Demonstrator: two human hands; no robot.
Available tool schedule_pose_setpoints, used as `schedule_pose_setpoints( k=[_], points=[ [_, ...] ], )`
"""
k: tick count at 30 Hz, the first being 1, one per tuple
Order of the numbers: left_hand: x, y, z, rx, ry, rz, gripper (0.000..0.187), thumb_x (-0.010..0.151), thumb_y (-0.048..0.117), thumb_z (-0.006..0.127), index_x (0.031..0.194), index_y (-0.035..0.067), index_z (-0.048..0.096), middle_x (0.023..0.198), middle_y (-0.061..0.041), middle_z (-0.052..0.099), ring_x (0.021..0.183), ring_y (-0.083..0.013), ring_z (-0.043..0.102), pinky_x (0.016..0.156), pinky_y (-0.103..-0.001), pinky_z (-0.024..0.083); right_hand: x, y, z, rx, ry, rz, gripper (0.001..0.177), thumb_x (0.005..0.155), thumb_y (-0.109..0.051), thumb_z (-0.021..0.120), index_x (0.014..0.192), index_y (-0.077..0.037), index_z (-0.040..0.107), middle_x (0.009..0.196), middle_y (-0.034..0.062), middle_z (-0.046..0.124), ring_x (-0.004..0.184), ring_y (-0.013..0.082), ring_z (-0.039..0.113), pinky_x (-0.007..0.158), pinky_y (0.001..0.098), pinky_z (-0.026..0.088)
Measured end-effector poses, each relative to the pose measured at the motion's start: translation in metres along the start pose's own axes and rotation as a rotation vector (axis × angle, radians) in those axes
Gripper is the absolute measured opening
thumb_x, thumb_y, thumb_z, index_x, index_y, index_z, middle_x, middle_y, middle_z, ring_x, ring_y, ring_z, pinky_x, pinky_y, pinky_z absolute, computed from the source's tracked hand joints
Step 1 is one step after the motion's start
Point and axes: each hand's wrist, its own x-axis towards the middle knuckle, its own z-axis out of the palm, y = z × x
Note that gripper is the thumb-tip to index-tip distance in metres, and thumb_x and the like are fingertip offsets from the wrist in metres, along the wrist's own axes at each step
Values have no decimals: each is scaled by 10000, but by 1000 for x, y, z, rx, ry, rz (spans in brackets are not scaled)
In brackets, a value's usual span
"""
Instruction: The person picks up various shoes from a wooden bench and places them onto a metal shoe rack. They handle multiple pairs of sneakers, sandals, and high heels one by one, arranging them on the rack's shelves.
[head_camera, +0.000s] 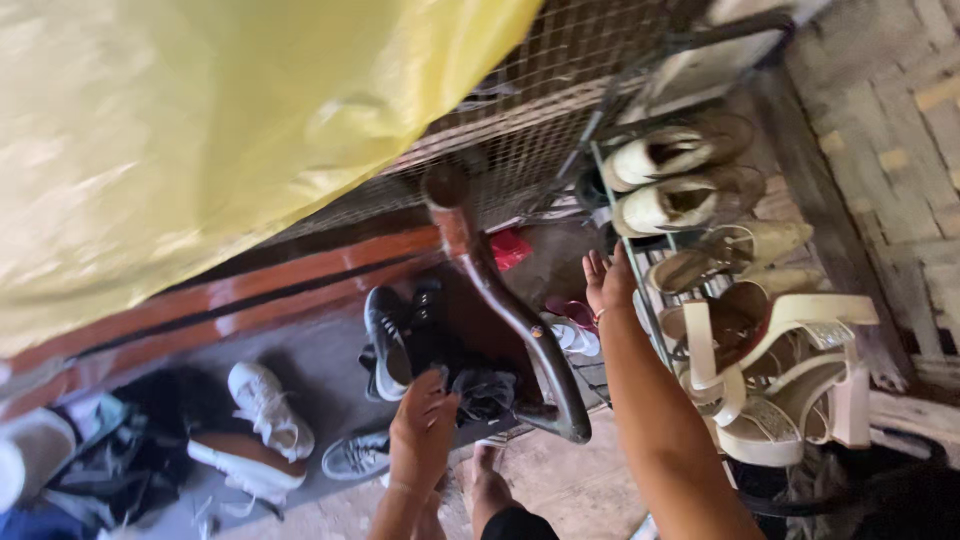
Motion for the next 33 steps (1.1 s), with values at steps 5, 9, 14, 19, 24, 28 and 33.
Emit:
schedule_pose_setpoints(
  k=[5,9,14,19,24,28,33],
  points=[
    [-1,-1,1,54,32,90,353,850,115,728,1191,65,653,1111,-114,724,970,-206,741,757,-321,629,-61,32,21,-283,-133,0,622,896,-336,700,1463,-173,502,1270,62,551,1080,250,612,1013,467,521],
    [-9,-16,-15,211,116,453,146,873,108,736,997,46,689,1066,-146,733,944,-293,725,817,-364,587,-117,71,34,-429,-351,62,534,947,-331,687,1415,-113,551,1229,73,637,1061,229,641,975,458,547],
    [-27,-38,-45,104,170,177,129,853,138,720,899,31,665,969,-138,717,852,-301,743,711,-382,584,-187,122,44,-697,-504,95,479,972,-311,686,1379,-75,600,1114,56,695,962,194,653,858,404,561],
    [-43,-69,-90,177,304,238,182,870,174,761,883,13,679,925,-160,721,846,-337,709,752,-407,559,-252,173,42,-854,-652,107,465,965,-259,686,1367,-39,606,1111,65,715,906,146,667,779,329,578],
    [-58,-104,-138,148,411,146,153,935,175,720,945,23,708,958,-164,721,853,-326,717,777,-402,562,-310,245,40,-1048,-806,149,428,950,-216,690,1319,-7,631,1085,70,737,858,129,688,714,282,581],
    [-73,-135,-183,76,534,71,215,893,144,718,1057,21,651,992,-149,711,876,-301,731,737,-386,580,-349,326,20,-1263,-914,209,394,932,-202,689,1276,-12,670,1033,46,739,812,114,675,668,266,556],
    [-96,-175,-241,-103,522,-53,292,870,96,702,1144,37,620,1021,-119,722,909,-239,760,719,-355,601,-360,433,-34,-1523,-1188,58,352,925,-218,706,1213,-16,714,1028,63,761,859,144,696,728,295,569]
  ],
)
